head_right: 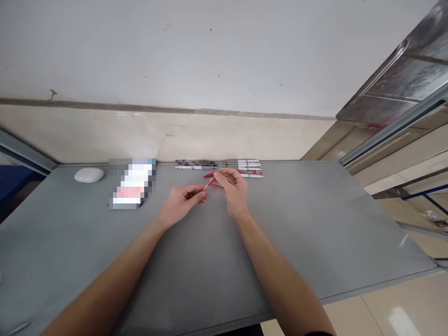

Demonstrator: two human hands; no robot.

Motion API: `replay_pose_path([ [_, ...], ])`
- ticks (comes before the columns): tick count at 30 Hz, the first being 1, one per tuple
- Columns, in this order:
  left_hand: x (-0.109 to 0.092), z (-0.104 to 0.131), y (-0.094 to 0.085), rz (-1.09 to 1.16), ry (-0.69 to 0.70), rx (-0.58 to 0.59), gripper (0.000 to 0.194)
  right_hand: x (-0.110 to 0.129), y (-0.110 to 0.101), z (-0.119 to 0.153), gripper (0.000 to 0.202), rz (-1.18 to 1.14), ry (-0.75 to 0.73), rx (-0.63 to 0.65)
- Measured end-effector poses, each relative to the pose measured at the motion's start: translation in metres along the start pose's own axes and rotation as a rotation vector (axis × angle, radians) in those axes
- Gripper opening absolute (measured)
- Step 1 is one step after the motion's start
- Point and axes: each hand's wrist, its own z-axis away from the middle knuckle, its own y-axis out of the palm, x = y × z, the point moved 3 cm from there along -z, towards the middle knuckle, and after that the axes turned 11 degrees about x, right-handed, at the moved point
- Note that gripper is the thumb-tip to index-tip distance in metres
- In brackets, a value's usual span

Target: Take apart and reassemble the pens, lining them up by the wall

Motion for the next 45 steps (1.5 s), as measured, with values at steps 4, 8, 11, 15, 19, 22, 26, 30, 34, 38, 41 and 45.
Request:
replay_pose_path([
  [4, 0.004, 0.001, -0.004, 0.059, -0.014, -0.039, 0.028, 0.004, -0.003, -0.009, 0.029, 0.132, 0.125, 0.097],
  [8, 0.007, 0.001, -0.010, 0.229, -0.065, -0.083, 0.034, 0.013, -0.013, -0.029, 0.035, 0.334, 0.130, 0.192],
  [11, 0.008, 0.001, -0.013, 0.394, -0.078, -0.116, 0.036, 0.020, -0.017, -0.044, 0.033, 0.692, 0.071, 0.314],
  [15, 0.011, 0.001, -0.016, 0.496, -0.082, -0.143, 0.039, 0.028, -0.013, -0.054, 0.022, 1.282, -0.092, 0.480],
  [19, 0.014, 0.000, -0.017, 0.530, -0.113, -0.154, 0.040, 0.025, -0.004, -0.058, 0.027, 1.778, -0.200, 0.683],
  [22, 0.015, -0.001, -0.017, 0.532, -0.123, -0.138, 0.040, 0.020, -0.001, -0.061, 0.031, 1.936, -0.276, 0.777],
  [26, 0.014, -0.002, -0.017, 0.531, -0.123, -0.122, 0.039, 0.014, 0.002, -0.064, 0.033, 1.981, -0.361, 0.835],
  [30, 0.014, -0.001, -0.016, 0.528, -0.120, -0.118, 0.038, 0.008, 0.003, -0.067, 0.035, 1.982, -0.390, 0.855],
  [34, 0.014, -0.002, -0.016, 0.532, -0.119, -0.127, 0.038, 0.005, 0.004, -0.071, 0.040, 1.980, -0.385, 0.877],
  [38, 0.012, -0.002, -0.017, 0.533, -0.119, -0.132, 0.037, 0.007, 0.009, -0.070, 0.042, 1.965, -0.382, 0.882],
  [41, 0.011, -0.001, -0.017, 0.530, -0.111, -0.134, 0.037, 0.014, 0.014, -0.066, 0.037, 1.895, -0.363, 0.777],
  [45, 0.011, -0.001, -0.018, 0.549, -0.099, -0.116, 0.037, 0.028, 0.017, -0.059, 0.031, 1.624, -0.310, 0.485],
])
